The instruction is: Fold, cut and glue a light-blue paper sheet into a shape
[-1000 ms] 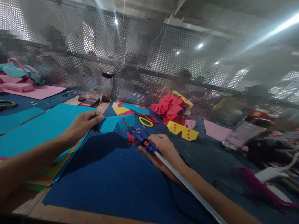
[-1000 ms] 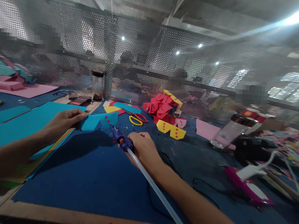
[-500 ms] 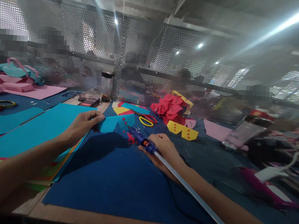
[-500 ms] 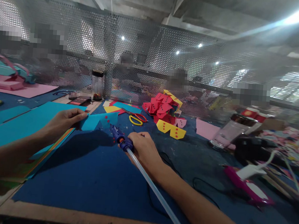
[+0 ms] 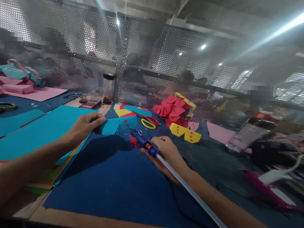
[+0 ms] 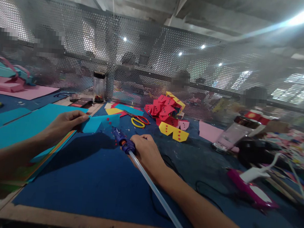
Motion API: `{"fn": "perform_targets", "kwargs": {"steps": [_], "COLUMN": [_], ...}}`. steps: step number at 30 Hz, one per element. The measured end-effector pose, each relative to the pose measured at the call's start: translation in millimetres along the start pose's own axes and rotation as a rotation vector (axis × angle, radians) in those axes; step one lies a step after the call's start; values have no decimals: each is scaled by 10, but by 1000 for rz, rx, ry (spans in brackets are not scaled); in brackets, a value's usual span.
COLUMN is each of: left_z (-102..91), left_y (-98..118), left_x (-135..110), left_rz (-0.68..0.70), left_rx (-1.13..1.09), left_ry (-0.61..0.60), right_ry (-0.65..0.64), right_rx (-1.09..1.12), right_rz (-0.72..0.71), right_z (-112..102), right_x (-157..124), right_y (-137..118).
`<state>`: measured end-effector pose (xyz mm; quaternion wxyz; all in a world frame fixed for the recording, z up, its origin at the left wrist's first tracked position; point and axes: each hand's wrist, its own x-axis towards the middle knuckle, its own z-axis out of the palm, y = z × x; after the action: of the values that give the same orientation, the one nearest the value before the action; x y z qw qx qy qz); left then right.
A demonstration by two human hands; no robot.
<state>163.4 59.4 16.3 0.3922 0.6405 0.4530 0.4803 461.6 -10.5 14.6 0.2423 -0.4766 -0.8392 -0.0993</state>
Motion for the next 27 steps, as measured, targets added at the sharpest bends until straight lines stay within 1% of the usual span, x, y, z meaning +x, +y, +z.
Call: {"fn": "perform_targets", "kwargs": {"steps": [7, 10, 13, 18, 21, 24, 27], "left_z": [1, -3, -5, -14, -17, -17, -22], "left_y": [15, 13, 6, -13, -12, -5, -22], "left_x": [5, 6, 4, 8, 11, 10, 16], "left_rz": [-2, -1, 1, -5, -4, -12, -18], "left_rx": [1, 4, 0, -2, -17, -35, -56], "left_ry": [3, 5, 11, -1, -2, 5, 7], "right_ry": [15, 27, 17, -48, -97, -160, -179], "right_rx": [1, 16, 62, 237, 384, 541, 635], "right_rz": [-8, 16, 74, 151, 242, 347, 361], "right_z": [24, 29, -10, -159, -229, -241, -204], "right_x": [-6, -9, -12, 16, 36, 32, 20], "right_y": [10, 0, -32, -125, -173, -176, -138]}}
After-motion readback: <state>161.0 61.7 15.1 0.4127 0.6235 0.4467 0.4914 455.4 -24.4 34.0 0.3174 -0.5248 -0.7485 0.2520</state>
